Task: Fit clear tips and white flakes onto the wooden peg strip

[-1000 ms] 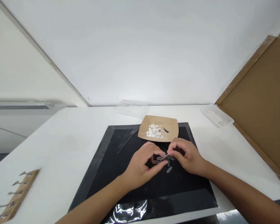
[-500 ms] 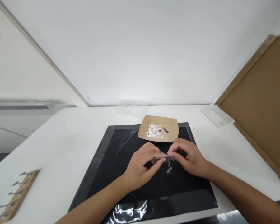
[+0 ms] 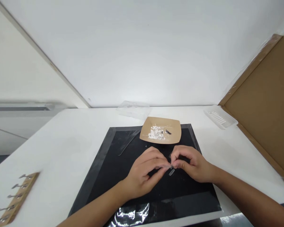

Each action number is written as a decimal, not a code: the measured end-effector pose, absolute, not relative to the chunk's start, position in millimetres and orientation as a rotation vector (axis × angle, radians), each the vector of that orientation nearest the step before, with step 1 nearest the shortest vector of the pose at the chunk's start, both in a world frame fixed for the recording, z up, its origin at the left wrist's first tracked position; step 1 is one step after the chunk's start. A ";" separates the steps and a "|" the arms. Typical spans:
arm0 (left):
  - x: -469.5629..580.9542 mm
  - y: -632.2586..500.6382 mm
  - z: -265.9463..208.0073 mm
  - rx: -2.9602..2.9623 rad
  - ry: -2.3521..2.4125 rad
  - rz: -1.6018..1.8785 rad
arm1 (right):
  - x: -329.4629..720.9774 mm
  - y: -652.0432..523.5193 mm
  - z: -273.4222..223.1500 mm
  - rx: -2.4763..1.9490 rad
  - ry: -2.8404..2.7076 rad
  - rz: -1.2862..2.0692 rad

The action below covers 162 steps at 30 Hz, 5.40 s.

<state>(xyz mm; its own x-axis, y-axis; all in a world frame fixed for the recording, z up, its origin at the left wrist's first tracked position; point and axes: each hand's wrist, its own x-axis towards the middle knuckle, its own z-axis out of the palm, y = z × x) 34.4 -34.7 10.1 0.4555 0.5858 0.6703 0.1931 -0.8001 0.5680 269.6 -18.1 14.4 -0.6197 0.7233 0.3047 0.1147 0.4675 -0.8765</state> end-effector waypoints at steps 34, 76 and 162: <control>35.0 -33.2 -4.3 2.249 0.882 1.447 | 253.3 -29.7 1.0 -0.756 -1.935 0.505; 36.0 -28.0 -2.1 2.182 0.852 1.467 | 261.0 -16.6 -2.2 -0.621 -2.118 0.469; 22.2 -30.5 25.1 2.542 1.608 1.639 | 312.5 26.9 -8.6 -1.011 -1.432 0.483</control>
<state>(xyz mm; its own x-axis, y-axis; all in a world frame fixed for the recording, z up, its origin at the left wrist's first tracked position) 22.2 -30.5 25.1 0.1194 0.5488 0.8273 0.8169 -0.5280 0.2323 312.5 26.9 -8.6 0.1401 0.8025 0.5799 0.2879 0.5274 -0.7994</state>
